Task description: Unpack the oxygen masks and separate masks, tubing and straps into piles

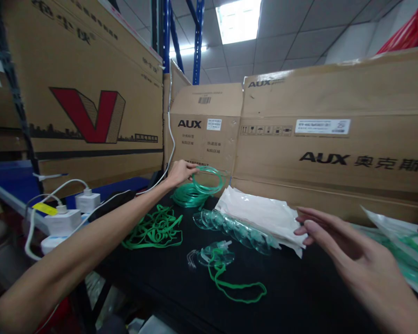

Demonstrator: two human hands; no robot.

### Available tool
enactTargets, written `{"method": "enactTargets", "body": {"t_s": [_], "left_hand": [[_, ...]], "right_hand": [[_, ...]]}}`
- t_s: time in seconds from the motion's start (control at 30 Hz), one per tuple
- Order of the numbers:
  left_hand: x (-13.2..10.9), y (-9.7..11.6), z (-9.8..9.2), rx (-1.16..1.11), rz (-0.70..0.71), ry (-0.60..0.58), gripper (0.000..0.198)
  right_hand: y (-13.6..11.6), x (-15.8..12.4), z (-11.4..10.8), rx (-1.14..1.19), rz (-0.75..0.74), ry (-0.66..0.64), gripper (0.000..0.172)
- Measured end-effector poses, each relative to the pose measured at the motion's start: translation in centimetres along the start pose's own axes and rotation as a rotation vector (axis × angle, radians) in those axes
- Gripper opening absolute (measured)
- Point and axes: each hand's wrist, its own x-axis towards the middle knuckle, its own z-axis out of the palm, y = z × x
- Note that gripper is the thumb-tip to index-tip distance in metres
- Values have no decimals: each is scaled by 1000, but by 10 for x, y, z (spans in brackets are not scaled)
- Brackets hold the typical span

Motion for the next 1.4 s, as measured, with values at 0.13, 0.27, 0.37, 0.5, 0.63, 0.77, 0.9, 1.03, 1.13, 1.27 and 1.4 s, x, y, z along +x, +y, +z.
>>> {"method": "enactTargets", "body": {"t_s": [0.13,0.27,0.37,0.5,0.63,0.77,0.9,1.03,1.13,1.27,1.4], "left_hand": [[9,-37,7,150,-150,-75,32],[7,-52,16,293,-213,-115,34],[6,-48,17,366,-207,-102,36],[-1,-22,5,382,-113,-42,43],[-36,20,-14,304,102,-24,50],[-97,57,-25,185,308,-329,44],[-145,77,-20,240,363,-659,49],[-153,82,-7,319,379,-728,48],[-147,76,5,280,383,-771,41],[-144,65,21,164,435,-665,37],[-147,67,32,-41,592,-478,23]], "right_hand": [[-17,-3,-1,64,44,-104,58],[-30,-10,-1,30,-35,-178,56],[-33,-15,3,18,-143,-258,55],[-29,-19,13,29,-362,-295,49],[-22,-24,24,19,-484,-378,38],[-29,-27,34,-10,-509,-586,36],[-46,-25,48,-43,-505,-682,36],[-55,-24,62,-64,-529,-746,39],[-49,-28,69,-50,-507,-707,40],[-41,-29,71,-9,-425,-679,39],[-45,-21,66,100,-240,-863,49]]}}
